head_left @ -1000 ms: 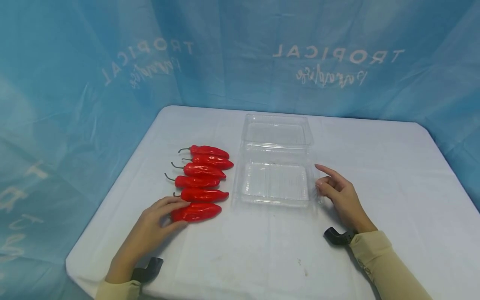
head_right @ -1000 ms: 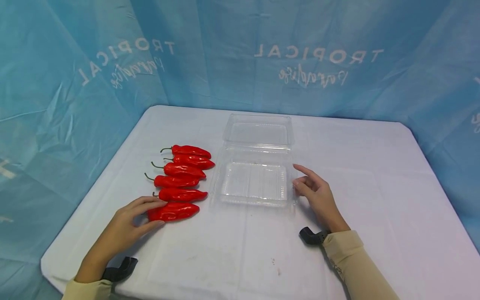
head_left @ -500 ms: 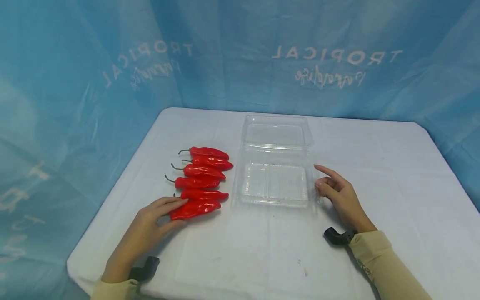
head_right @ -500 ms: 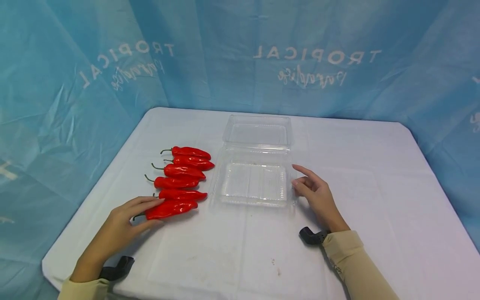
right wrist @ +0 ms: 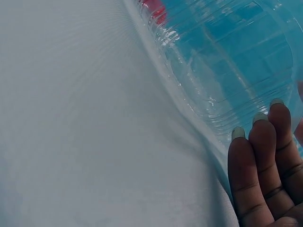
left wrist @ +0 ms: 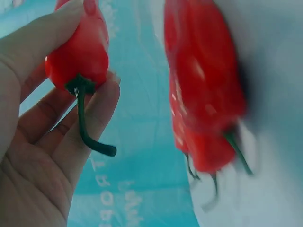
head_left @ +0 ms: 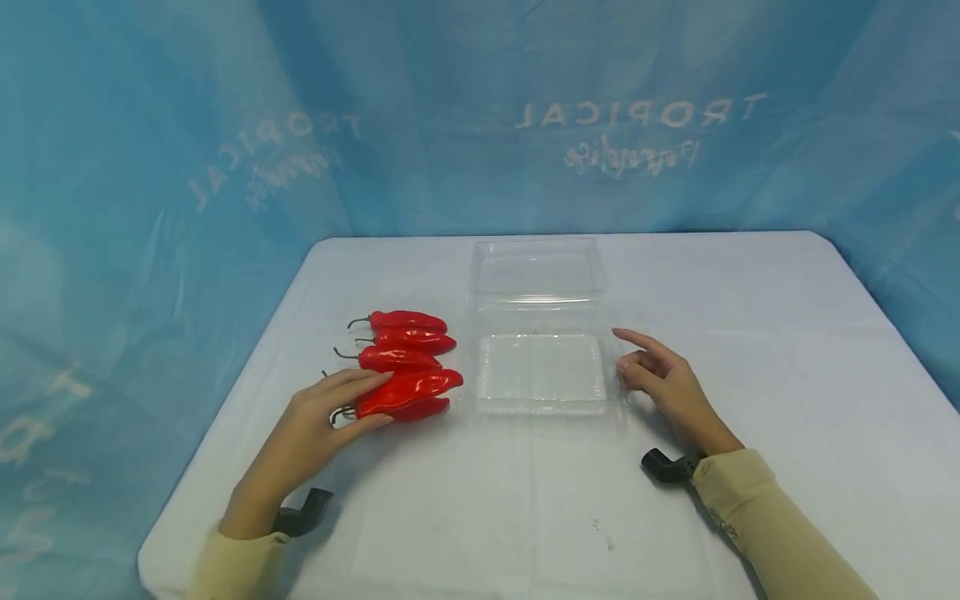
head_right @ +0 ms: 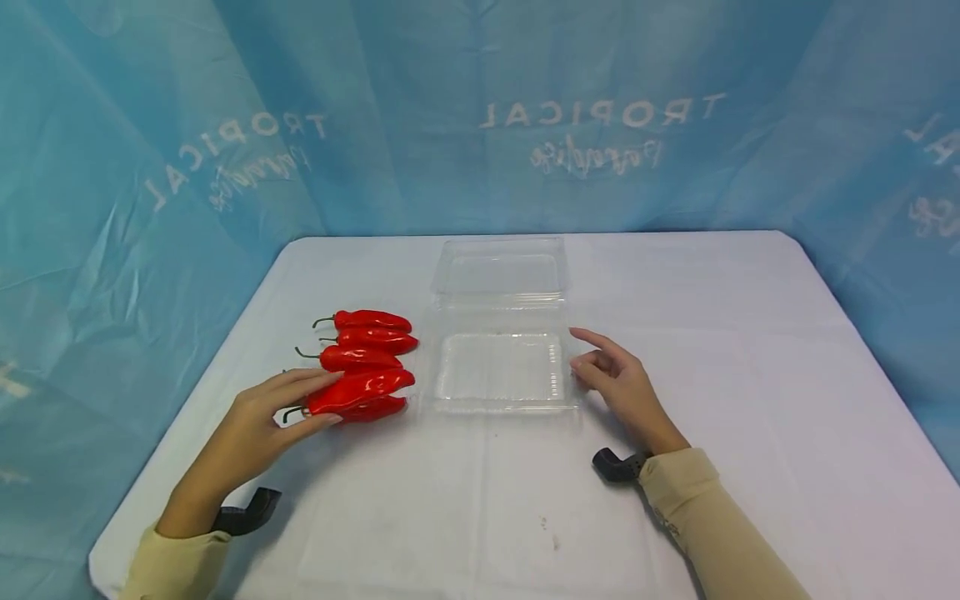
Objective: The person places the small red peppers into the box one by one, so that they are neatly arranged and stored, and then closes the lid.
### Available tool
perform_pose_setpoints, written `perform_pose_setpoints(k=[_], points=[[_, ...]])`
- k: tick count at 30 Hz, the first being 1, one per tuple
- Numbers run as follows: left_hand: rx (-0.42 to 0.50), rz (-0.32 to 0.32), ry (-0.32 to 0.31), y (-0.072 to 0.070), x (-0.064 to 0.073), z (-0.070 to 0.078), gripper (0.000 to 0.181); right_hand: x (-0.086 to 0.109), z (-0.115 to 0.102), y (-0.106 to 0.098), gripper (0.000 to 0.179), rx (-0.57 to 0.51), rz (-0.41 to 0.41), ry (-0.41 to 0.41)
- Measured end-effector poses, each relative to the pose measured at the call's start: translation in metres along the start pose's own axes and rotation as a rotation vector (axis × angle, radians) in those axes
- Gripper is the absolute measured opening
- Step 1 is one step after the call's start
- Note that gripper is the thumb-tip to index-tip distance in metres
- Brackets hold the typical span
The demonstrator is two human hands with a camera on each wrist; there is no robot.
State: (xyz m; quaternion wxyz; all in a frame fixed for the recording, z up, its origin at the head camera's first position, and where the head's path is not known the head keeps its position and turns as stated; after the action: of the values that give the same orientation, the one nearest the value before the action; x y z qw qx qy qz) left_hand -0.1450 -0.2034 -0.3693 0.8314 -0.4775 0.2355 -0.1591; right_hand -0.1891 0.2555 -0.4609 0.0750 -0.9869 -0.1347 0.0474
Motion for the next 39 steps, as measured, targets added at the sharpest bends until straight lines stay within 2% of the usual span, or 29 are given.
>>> perform_pose_setpoints(k=[5, 11, 16, 19, 24, 29, 34, 39], points=[[0.026, -0.025, 0.032, 0.007, -0.024, 0.016, 0.063, -0.006, 0.000, 0.005, 0.054, 0.027, -0.004, 0.005], [0.055, -0.081, 0.144, 0.027, -0.065, 0.044, 0.059, -0.004, 0.003, 0.004, 0.053, 0.063, 0.003, 0.018], [0.080, -0.189, 0.199, 0.051, -0.094, 0.069, 0.055, -0.004, 0.005, 0.004, 0.053, 0.093, 0.016, 0.044], [0.092, -0.256, 0.189, 0.065, -0.106, 0.079, 0.054, -0.005, 0.005, 0.006, 0.053, 0.112, 0.023, 0.061], [0.091, -0.315, 0.123, 0.081, -0.117, 0.083, 0.054, -0.005, 0.004, 0.010, 0.053, 0.112, 0.017, 0.055], [0.112, -0.373, 0.067, 0.090, -0.120, 0.082, 0.053, -0.006, 0.001, 0.011, 0.053, 0.098, 0.009, 0.030], [0.128, -0.436, 0.079, 0.098, -0.121, 0.083, 0.049, -0.006, 0.001, 0.011, 0.052, 0.083, 0.005, 0.017], [0.173, -0.462, 0.075, 0.102, -0.122, 0.083, 0.045, -0.006, 0.001, 0.010, 0.051, 0.100, 0.008, 0.018]])
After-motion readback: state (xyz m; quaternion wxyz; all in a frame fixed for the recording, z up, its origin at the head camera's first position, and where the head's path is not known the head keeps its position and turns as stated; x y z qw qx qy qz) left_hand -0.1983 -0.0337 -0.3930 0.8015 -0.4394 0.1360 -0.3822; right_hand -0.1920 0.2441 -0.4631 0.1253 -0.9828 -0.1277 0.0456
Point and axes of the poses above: each hand's wrist, its own x-axis away from the middle knuckle, its own y-axis out of the palm, z = x × y, the point moved 4 cm from there along -x, towards the middle knuckle, and after that the axes turned 8 degrees about -z, right-handed, at the moved point
